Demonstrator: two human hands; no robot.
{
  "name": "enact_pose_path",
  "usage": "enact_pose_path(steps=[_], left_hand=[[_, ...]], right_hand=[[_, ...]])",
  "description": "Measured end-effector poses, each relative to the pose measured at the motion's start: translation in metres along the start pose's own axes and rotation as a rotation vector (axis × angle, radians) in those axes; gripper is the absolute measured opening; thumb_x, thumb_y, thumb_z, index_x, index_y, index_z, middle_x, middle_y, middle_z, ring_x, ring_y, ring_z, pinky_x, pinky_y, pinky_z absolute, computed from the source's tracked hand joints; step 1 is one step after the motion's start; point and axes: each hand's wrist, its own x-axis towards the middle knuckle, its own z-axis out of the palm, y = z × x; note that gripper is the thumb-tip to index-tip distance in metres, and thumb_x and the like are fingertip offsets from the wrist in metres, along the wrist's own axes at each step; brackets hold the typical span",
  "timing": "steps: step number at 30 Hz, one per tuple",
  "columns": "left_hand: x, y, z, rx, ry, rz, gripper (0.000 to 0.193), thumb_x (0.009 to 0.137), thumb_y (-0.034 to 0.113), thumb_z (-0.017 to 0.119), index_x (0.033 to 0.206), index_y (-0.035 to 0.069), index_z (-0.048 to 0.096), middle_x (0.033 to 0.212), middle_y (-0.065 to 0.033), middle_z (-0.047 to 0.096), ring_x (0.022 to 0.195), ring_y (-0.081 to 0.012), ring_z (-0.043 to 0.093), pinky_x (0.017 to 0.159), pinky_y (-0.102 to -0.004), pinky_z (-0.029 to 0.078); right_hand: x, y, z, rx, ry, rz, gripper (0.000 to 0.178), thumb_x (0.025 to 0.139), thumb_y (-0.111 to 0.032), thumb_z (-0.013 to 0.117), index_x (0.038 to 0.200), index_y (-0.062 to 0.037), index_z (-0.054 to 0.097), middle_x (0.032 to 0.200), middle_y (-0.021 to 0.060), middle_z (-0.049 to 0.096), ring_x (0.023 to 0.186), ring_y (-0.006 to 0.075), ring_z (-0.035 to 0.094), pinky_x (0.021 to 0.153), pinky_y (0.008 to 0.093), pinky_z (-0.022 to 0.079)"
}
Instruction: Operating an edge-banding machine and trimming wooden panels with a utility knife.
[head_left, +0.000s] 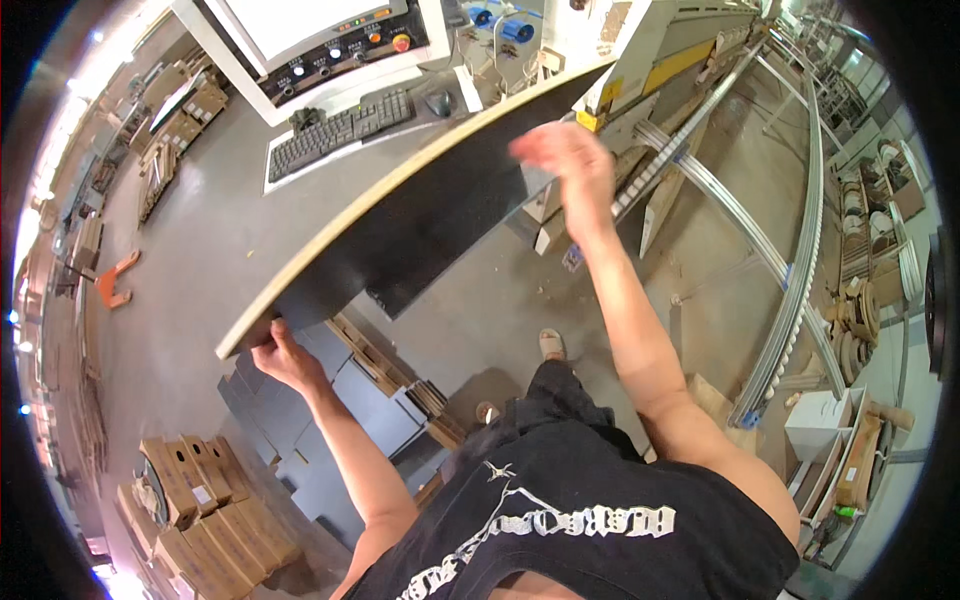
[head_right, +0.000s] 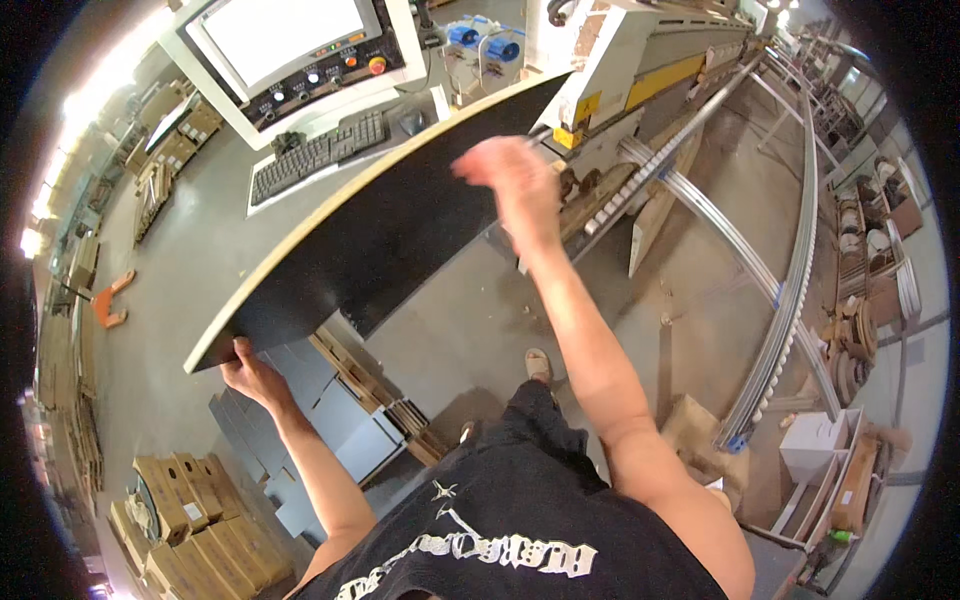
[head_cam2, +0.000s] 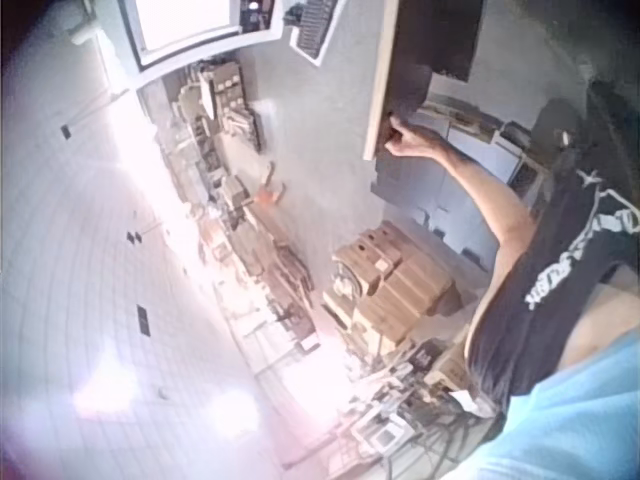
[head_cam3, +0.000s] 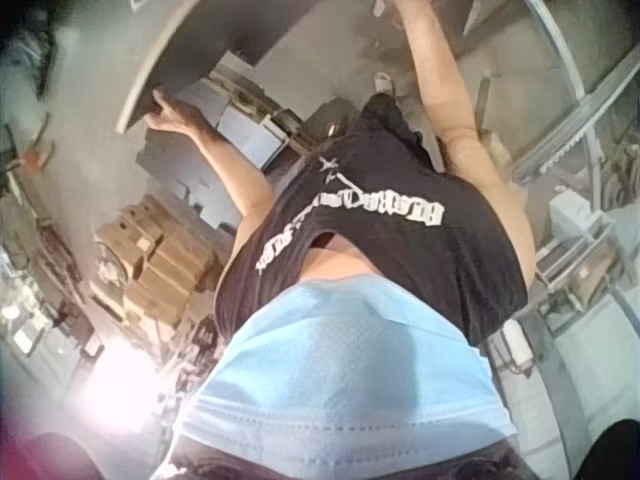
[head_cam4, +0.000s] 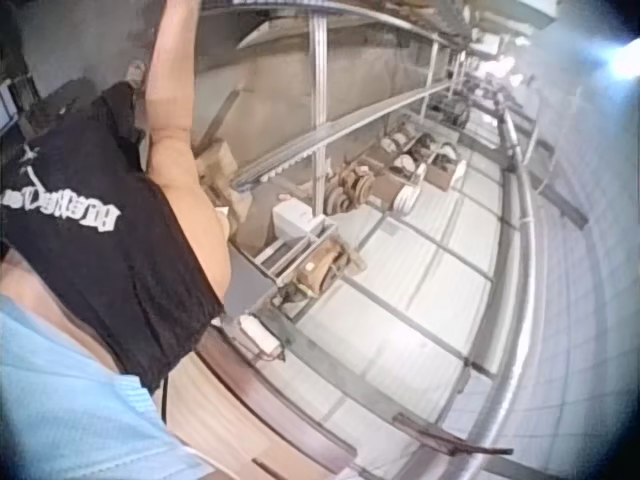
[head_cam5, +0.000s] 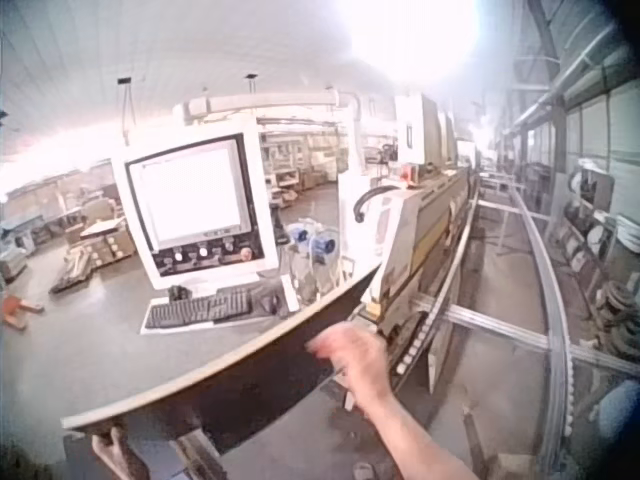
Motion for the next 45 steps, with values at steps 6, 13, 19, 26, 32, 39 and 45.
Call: enact_pose_path(steps=[6,13,19,26,32,39,45], left_hand=[[0.058,-0.034,0.027,-0.213,0.087,-0.077,0.05,0.091,0.042,0.065,0.104,-0.006,0.063,0.093,-0.0059,0.061,0.087,-0.0146,0.054,0.077,-0.0303,0.046],[0.096,0.032,0.09,-0.32,0.258,-0.107,0.058,0.093,0.047,0.059,0.124,-0.002,0.054,0.121,-0.0123,0.056,0.108,-0.0272,0.054,0.092,-0.0453,0.046],[0.152,0.018,0.183,-0.309,0.256,-0.099,0.048,0.092,0.044,0.063,0.111,0.0,0.06,0.108,-0.0087,0.059,0.098,-0.0212,0.052,0.089,-0.04,0.043],[0.142,-0.035,0.241,-0.149,0.281,-0.049,0.049,0.089,0.052,0.065,0.071,0.008,0.053,0.076,0.0008,0.053,0.068,-0.0084,0.05,0.061,-0.0265,0.045],[0.114,-0.076,0.232,-0.033,0.122,-0.251,0.053,0.093,0.05,0.06,0.061,0.017,0.034,0.06,0.0088,0.029,0.056,-0.0018,0.025,0.048,-0.0226,0.018],[0.098,-0.15,0.137,0.003,0.16,-0.122,0.032,0.098,0.045,0.046,0.099,0.013,0.05,0.107,-0.0053,0.049,0.104,-0.0204,0.044,0.095,-0.0467,0.036],[0.164,-0.133,0.082,-0.175,0.432,-0.223,0.057,0.096,0.05,0.041,0.129,0.004,0.051,0.13,-0.0132,0.051,0.118,-0.0306,0.048,0.103,-0.0497,0.038]], right_hand=[[0.132,0.15,-0.11,-0.123,0.177,0.2,0.072,0.095,-0.06,0.047,0.143,-0.0058,0.042,0.147,0.0105,0.041,0.132,0.018,0.04,0.106,0.0355,0.032],[0.216,0.223,-0.054,0.205,0.12,0.207,0.068,0.103,-0.048,0.035,0.155,-0.0119,0.013,0.159,0.0063,0.02,0.139,0.0184,0.028,0.115,0.0317,0.019],[0.318,0.217,-0.075,0.225,0.256,0.293,0.072,0.096,-0.061,0.039,0.15,-0.0137,0.029,0.152,0.0128,0.033,0.138,0.0339,0.032,0.114,0.0521,0.024],[0.349,0.294,-0.093,0.084,0.268,0.239,0.072,0.099,-0.054,0.038,0.15,-0.0051,0.025,0.152,0.0136,0.033,0.137,0.028,0.036,0.116,0.0426,0.025],[0.326,0.331,-0.105,0.012,0.208,0.148,0.074,0.096,-0.062,0.037,0.148,-0.0087,0.029,0.15,0.0132,0.035,0.136,0.0316,0.036,0.114,0.0496,0.03],[0.264,0.309,0.008,0.113,0.466,0.266,0.089,0.086,-0.078,0.034,0.146,-0.0128,0.037,0.149,0.0116,0.037,0.135,0.0311,0.035,0.112,0.0473,0.029],[0.224,0.364,0.028,0.188,0.418,0.156,0.051,0.102,-0.044,0.041,0.125,-0.0002,0.053,0.123,0.0075,0.054,0.113,0.0174,0.046,0.104,0.0366,0.033]])
